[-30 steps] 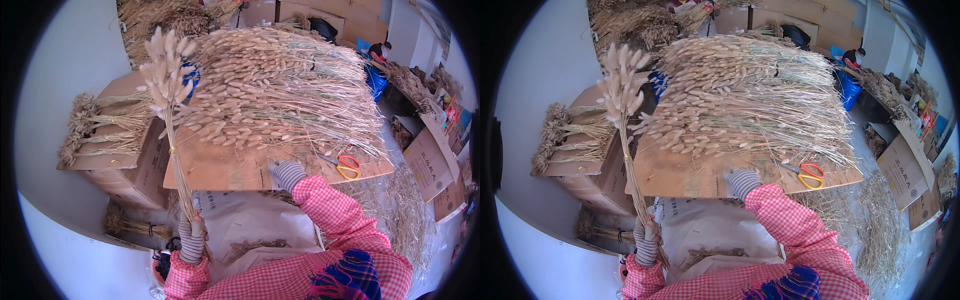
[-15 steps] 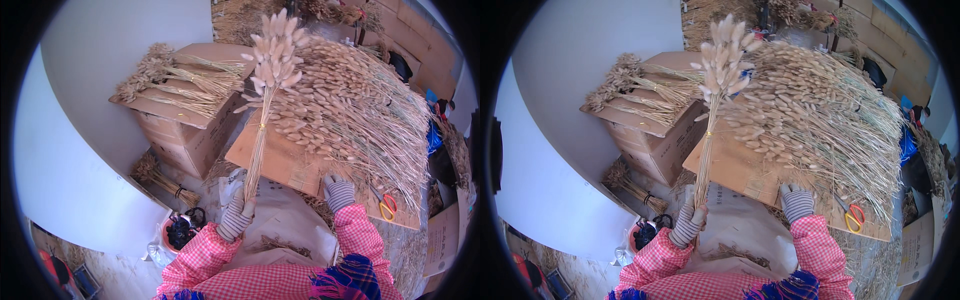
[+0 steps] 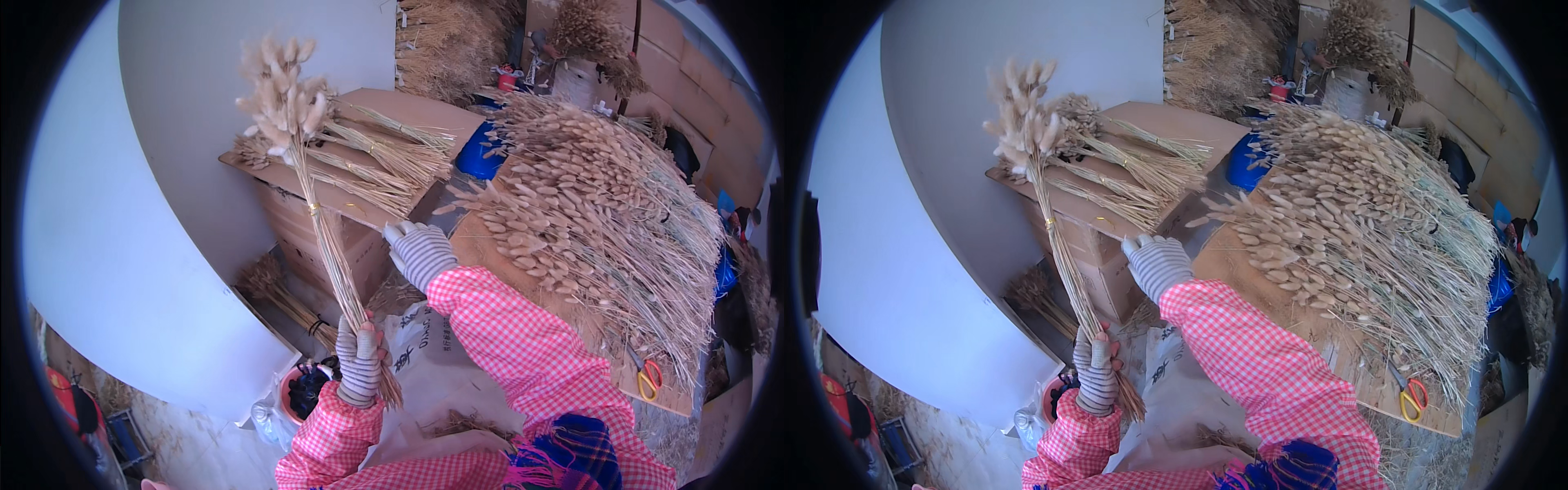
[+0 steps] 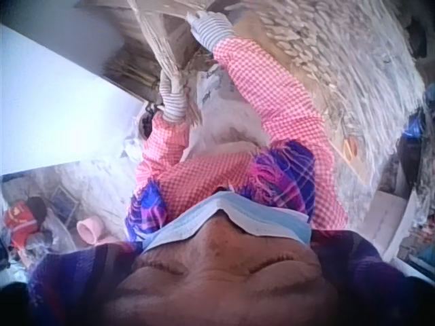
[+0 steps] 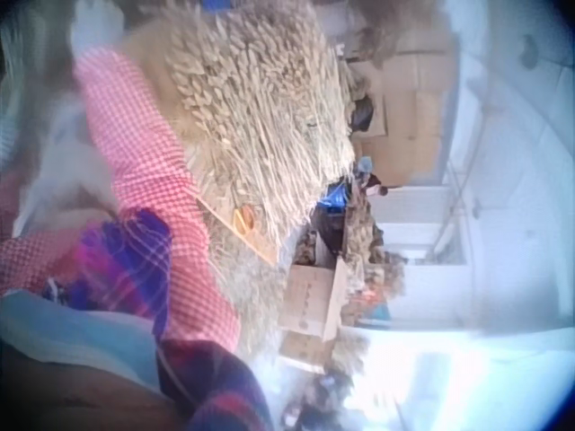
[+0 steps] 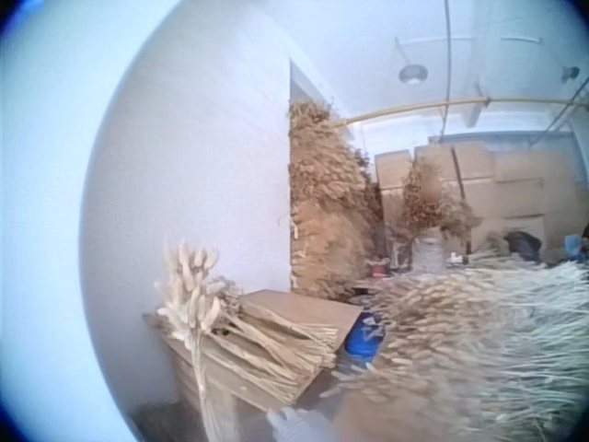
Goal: The person gathers dried grain stalks from a table, aligns them into a neat bundle, and secures the bundle with a rubber band. The person then places the finished bundle into a cardboard box and repeats the process with additional stalks.
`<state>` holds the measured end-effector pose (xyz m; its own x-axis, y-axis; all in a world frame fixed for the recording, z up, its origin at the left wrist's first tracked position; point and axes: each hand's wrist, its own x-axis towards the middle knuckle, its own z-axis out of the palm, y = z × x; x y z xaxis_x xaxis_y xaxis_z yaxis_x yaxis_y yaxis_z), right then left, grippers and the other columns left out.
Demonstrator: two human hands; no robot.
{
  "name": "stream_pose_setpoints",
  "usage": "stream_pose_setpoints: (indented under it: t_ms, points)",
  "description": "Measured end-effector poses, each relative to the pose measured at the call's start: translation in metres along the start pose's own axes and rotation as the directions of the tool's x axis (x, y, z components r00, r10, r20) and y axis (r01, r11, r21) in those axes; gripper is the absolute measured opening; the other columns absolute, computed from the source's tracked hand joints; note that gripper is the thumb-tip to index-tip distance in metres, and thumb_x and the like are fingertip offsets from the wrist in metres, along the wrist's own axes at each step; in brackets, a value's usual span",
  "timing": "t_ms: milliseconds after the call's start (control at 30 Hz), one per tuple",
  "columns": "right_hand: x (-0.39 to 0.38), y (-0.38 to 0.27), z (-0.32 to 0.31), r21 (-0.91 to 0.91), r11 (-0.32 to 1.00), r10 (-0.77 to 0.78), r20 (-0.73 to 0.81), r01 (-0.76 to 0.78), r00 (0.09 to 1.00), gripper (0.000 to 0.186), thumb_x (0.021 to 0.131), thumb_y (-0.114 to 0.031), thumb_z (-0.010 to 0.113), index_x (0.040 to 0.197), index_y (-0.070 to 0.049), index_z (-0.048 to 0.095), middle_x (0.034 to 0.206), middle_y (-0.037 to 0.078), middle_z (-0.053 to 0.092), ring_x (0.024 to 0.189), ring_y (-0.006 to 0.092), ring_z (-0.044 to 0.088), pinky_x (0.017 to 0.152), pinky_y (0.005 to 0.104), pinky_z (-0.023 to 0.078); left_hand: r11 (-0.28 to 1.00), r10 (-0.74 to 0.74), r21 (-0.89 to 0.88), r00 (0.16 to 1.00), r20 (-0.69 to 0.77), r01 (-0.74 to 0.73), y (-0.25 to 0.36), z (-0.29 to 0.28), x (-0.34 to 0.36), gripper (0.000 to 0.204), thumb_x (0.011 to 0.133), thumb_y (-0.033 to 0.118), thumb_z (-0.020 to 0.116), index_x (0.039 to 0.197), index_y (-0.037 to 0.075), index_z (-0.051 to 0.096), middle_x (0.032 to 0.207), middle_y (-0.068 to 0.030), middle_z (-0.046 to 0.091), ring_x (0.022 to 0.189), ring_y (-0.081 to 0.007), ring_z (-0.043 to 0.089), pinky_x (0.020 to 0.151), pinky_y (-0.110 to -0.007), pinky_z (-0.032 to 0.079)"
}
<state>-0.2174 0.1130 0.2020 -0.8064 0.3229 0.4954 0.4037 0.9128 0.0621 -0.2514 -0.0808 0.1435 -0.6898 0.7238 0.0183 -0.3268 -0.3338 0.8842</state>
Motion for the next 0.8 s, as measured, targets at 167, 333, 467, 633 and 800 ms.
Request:
stream_pose_setpoints:
  t_ms: [167, 333, 467, 633, 800]
  points:
    - [0.059, -0.008, 0.042, -0.208, 0.978, 0.014, 0.035, -0.006, 0.999, 0.032, 0.089, -0.013, 0.048, 0.12, -0.006, 0.054, 0.099, 0.014, 0.062, 0.084, 0.0288, 0.065, 0.068, 0.0415, 0.052, 0.998, -0.03, -0.063, 0.999, -0.029, 0.028, -0.002, -0.016, 0.003, 0.031, 0.09, 0.033, 0.059, 0.109, 0.011, 0.047, 0.068, 0.0039, 0.045, 0.05, -0.0043, 0.042, 0.042, -0.019, 0.039]
    - [0.081, -0.013, 0.062, -0.258, 0.966, 0.019, 0.09, 0.005, 0.996, 0.023, 0.087, -0.012, 0.049, 0.102, -0.003, 0.065, 0.087, 0.014, 0.068, 0.079, 0.0269, 0.068, 0.064, 0.0411, 0.052, 0.997, -0.047, -0.066, 0.998, -0.03, 0.045, -0.013, -0.02, 0.002, 0.031, 0.091, 0.032, 0.058, 0.108, 0.009, 0.046, 0.068, 0.003, 0.045, 0.05, -0.0056, 0.043, 0.041, -0.021, 0.039]
    - [0.083, -0.008, 0.063, -0.223, 0.975, 0.053, 0.161, -0.016, 0.986, 0.021, 0.086, -0.011, 0.049, 0.089, -0.004, 0.069, 0.08, 0.012, 0.07, 0.077, 0.0266, 0.069, 0.061, 0.0396, 0.054, 0.992, -0.099, -0.073, 0.995, -0.004, 0.098, -0.014, -0.022, -0.001, 0.03, 0.091, 0.031, 0.058, 0.108, 0.009, 0.045, 0.068, 0.0029, 0.045, 0.049, -0.0057, 0.043, 0.042, -0.021, 0.039]
    - [0.082, 0.005, 0.062, -0.199, 0.979, -0.007, 0.158, 0.039, 0.987, 0.024, 0.087, -0.011, 0.047, 0.095, -0.004, 0.068, 0.087, 0.014, 0.07, 0.08, 0.0282, 0.069, 0.066, 0.0409, 0.055, 0.994, -0.085, -0.063, 0.996, 0.012, 0.085, -0.012, -0.02, -0.005, 0.021, 0.09, 0.029, 0.058, 0.104, 0.015, 0.05, 0.071, 0.0057, 0.045, 0.052, -0.0032, 0.04, 0.045, -0.018, 0.036]
    - [0.086, 0.012, 0.057, -0.135, 0.988, 0.097, 0.193, -0.072, 0.976, 0.026, 0.089, -0.013, 0.044, 0.102, -0.004, 0.064, 0.092, 0.016, 0.069, 0.084, 0.0303, 0.068, 0.067, 0.0425, 0.055, 0.997, -0.071, -0.04, 0.997, 0.012, 0.072, -0.011, -0.018, -0.005, 0.023, 0.089, 0.031, 0.06, 0.104, 0.015, 0.051, 0.071, 0.0055, 0.045, 0.052, -0.0033, 0.04, 0.045, -0.018, 0.036]
